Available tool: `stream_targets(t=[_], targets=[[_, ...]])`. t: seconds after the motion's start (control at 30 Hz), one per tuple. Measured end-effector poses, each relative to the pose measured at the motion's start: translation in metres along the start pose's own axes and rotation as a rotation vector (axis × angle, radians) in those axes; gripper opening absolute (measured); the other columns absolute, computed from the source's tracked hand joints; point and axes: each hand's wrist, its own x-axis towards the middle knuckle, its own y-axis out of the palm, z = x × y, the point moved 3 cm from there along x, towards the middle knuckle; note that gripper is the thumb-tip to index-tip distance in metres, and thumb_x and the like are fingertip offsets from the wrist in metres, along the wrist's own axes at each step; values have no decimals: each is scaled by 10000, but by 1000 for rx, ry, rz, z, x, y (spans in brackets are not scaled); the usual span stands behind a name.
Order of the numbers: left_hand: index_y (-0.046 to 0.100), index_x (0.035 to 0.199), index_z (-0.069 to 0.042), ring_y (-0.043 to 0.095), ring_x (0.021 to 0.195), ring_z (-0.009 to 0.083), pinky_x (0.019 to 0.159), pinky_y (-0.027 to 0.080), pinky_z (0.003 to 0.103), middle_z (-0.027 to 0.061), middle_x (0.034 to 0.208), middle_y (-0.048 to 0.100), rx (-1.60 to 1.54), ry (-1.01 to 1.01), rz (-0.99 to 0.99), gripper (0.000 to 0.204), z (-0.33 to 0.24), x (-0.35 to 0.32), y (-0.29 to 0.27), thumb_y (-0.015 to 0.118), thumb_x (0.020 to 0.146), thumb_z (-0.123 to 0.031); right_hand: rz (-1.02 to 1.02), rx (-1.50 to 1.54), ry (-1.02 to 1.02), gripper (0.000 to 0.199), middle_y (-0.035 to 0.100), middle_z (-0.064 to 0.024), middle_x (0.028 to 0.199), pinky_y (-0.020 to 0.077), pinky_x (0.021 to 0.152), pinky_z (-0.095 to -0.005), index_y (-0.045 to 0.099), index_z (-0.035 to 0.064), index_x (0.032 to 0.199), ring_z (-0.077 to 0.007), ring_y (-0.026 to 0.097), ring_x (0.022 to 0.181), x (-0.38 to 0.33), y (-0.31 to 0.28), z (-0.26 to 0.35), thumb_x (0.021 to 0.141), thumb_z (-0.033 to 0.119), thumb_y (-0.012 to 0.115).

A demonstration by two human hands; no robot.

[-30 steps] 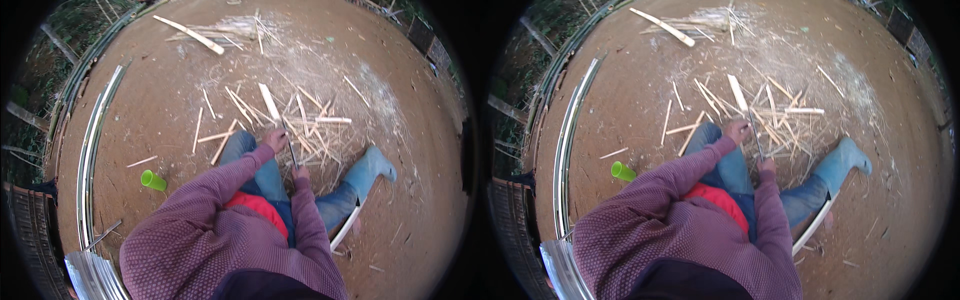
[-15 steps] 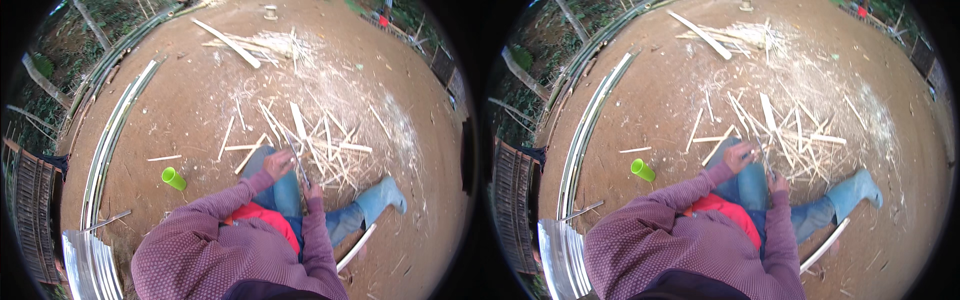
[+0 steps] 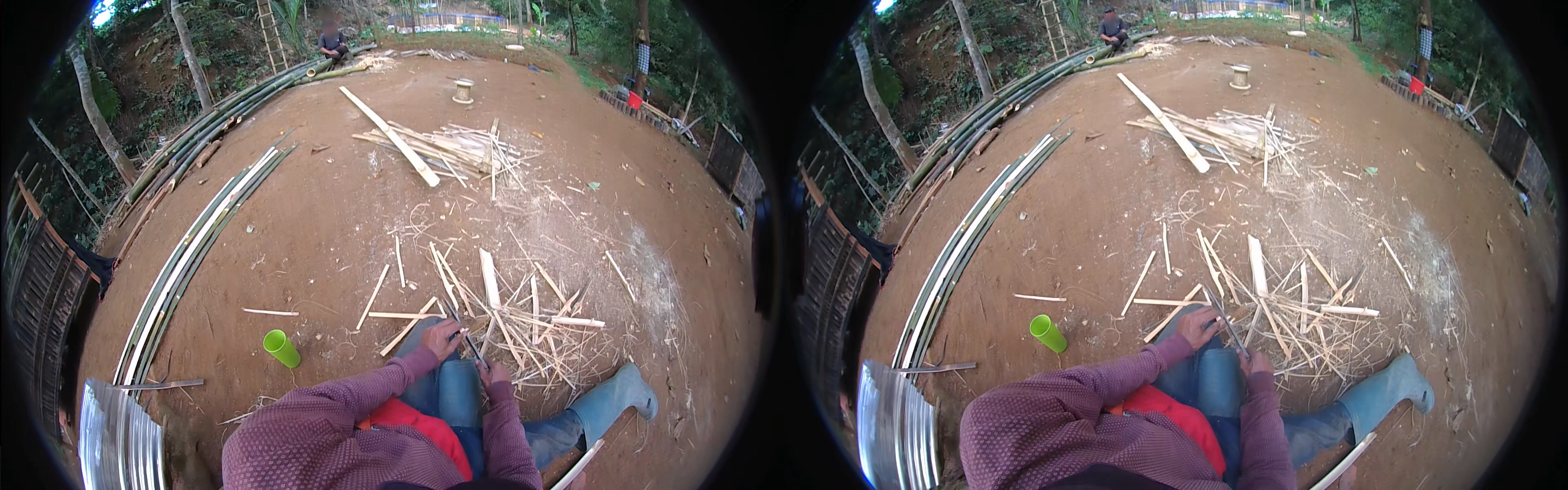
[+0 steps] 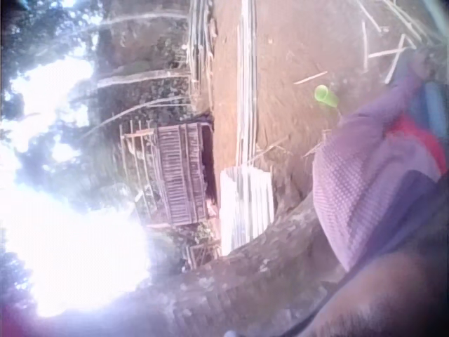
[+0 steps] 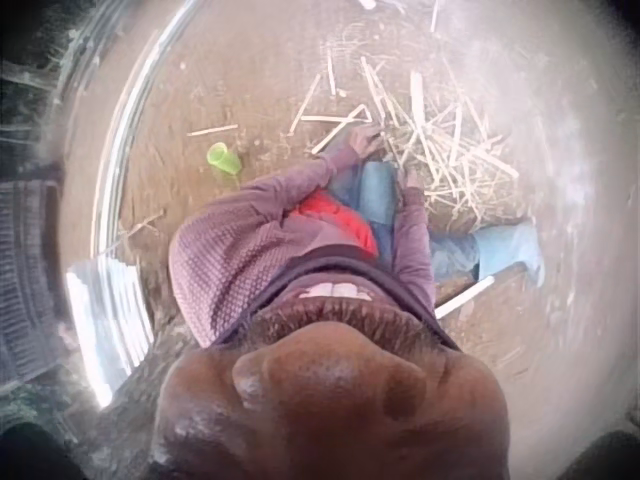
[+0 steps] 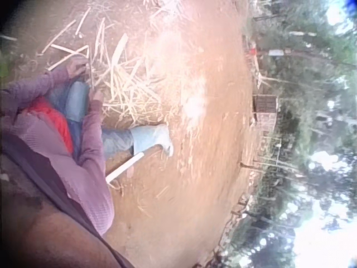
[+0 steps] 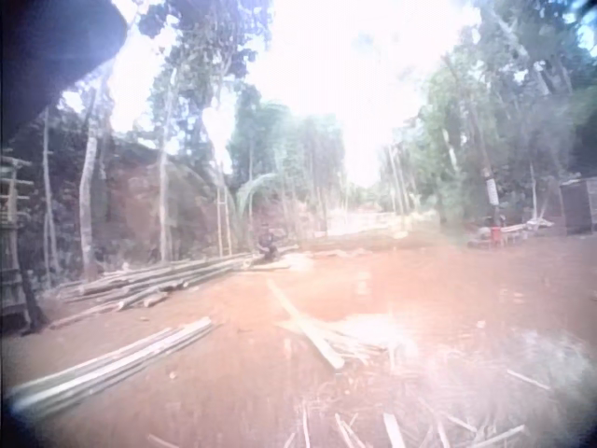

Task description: The person sits on the ground and uses a large knife to split long bamboo strips into thinner pieces. They hold the bamboo with one hand and strike it with the knife in the other, repeatedly processing the material into smaller slivers.

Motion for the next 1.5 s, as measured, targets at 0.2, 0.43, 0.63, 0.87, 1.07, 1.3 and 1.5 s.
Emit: stream_targets(t=[0.2,0.43,0.63,0.87,1.07,1.3,1.5], targets=[[617,977,-37,618,812,291,711,486,352,130,910,629,-55,-137,-37,251,30,6,16,614,817,-231,149,44,-46,478,627,-237,846,475,733,-455,585,54,1086,-404,605,830,-7,1,-11,809,443,562],[628,987,-55,622,864,304,753,489,358,143,948,643,-153,-349,-47,255,47,25,16,628,801,-229,122,190,79,610,630,-216,906,462,780,-410,547,42,1161,-361,607,884,-7,19,-31,766,502,616],[622,975,-19,636,813,284,715,495,337,154,906,644,-2,-44,-107,206,23,11,17,629,806,-138,292,181,131,612,632,-210,906,466,767,-403,562,33,1139,-363,606,885,1,-15,-21,749,499,635],[622,983,-29,631,811,298,698,493,353,160,895,640,5,-43,-82,217,-5,40,7,626,805,-153,61,97,-28,547,628,-200,933,466,774,-444,524,105,1179,-383,596,878,14,-15,-28,703,330,671],[619,1021,-16,650,806,285,706,503,344,185,885,649,2,-310,-152,282,50,34,26,639,805,-196,161,-75,-20,420,615,-183,784,477,695,-423,541,86,1041,-365,599,753,46,2,-37,666,239,651],[633,971,19,640,763,182,707,487,299,155,801,652,-47,-276,-146,250,85,41,40,638,812,-174,325,182,-23,362,633,-168,835,478,708,-405,566,42,922,-331,614,781,77,31,-82,690,302,667],[621,874,16,628,693,152,627,478,289,126,742,652,-249,-326,-228,161,110,22,34,606,827,-138,31,87,-148,343,617,-201,784,465,689,-460,558,59,967,-414,589,739,38,8,-37,699,258,640]])
